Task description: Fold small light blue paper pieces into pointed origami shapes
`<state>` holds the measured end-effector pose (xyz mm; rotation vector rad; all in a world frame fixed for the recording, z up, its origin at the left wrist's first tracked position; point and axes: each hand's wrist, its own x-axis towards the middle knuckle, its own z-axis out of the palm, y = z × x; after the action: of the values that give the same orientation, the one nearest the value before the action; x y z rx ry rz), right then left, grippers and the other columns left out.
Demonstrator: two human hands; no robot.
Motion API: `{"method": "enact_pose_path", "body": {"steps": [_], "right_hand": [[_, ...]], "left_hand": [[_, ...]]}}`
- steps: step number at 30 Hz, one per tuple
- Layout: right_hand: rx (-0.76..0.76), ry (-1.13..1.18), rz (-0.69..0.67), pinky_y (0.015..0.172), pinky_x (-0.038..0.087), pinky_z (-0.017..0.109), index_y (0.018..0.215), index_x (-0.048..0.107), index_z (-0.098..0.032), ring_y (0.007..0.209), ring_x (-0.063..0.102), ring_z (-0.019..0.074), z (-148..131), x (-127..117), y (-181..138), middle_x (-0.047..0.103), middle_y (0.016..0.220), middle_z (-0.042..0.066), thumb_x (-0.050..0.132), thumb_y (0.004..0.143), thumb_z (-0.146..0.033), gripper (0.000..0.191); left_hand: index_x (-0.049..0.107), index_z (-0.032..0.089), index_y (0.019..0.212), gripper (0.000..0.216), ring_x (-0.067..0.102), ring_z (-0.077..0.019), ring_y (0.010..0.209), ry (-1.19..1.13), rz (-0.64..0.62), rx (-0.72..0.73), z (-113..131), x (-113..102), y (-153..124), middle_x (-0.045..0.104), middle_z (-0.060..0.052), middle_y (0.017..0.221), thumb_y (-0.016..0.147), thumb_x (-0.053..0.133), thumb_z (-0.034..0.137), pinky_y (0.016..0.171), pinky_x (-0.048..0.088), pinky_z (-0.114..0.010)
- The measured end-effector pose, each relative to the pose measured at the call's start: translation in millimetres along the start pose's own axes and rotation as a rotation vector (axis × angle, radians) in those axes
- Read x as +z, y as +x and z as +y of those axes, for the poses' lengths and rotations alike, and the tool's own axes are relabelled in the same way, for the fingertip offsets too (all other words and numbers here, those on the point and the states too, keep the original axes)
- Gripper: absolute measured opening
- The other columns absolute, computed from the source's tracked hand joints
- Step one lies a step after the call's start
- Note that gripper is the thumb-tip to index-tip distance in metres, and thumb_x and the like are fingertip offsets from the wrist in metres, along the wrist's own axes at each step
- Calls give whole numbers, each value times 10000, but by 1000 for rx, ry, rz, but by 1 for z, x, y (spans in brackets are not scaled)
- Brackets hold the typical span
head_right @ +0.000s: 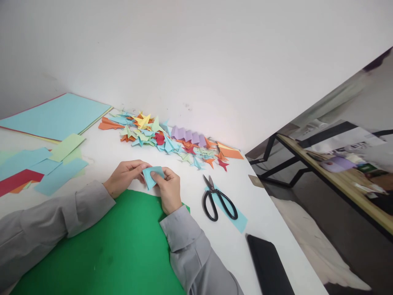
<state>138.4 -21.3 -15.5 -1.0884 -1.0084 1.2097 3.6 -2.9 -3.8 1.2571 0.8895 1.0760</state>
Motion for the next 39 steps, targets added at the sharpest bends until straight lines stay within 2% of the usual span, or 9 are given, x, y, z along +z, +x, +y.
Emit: {"method": "enact_pose_path", "body": {"steps": [10,17,26,39], "right_hand": [[-1,-14,-5,529,394,253,656,639,-162,509,494,111,-1,1,0,592,566,-26,694,596,-261,128],[2,-34,-2,522,407,260,674,635,-163,513,496,121,0,1,1,587,570,-18,688,606,-291,155],[-11,1,-8,528,392,253,674,640,-162,521,495,117,0,0,0,590,575,-22,687,618,-254,117],[-19,41,-39,554,404,253,694,658,-163,542,510,119,0,1,0,597,570,-29,699,601,-203,109]], "left_hand": [[642,101,782,268,546,-98,525,71,13,59,1,1,-1,578,-23,656,730,545,345,486,485,-218],[641,100,793,283,549,-96,506,80,8,49,0,0,0,574,-26,667,743,523,352,495,484,-229],[628,105,782,278,552,-90,512,123,-14,87,2,1,-2,559,-24,713,766,504,352,490,481,-229],[614,104,809,247,545,-85,492,107,-22,98,-1,0,-1,588,-5,641,727,571,333,491,480,-225]]}}
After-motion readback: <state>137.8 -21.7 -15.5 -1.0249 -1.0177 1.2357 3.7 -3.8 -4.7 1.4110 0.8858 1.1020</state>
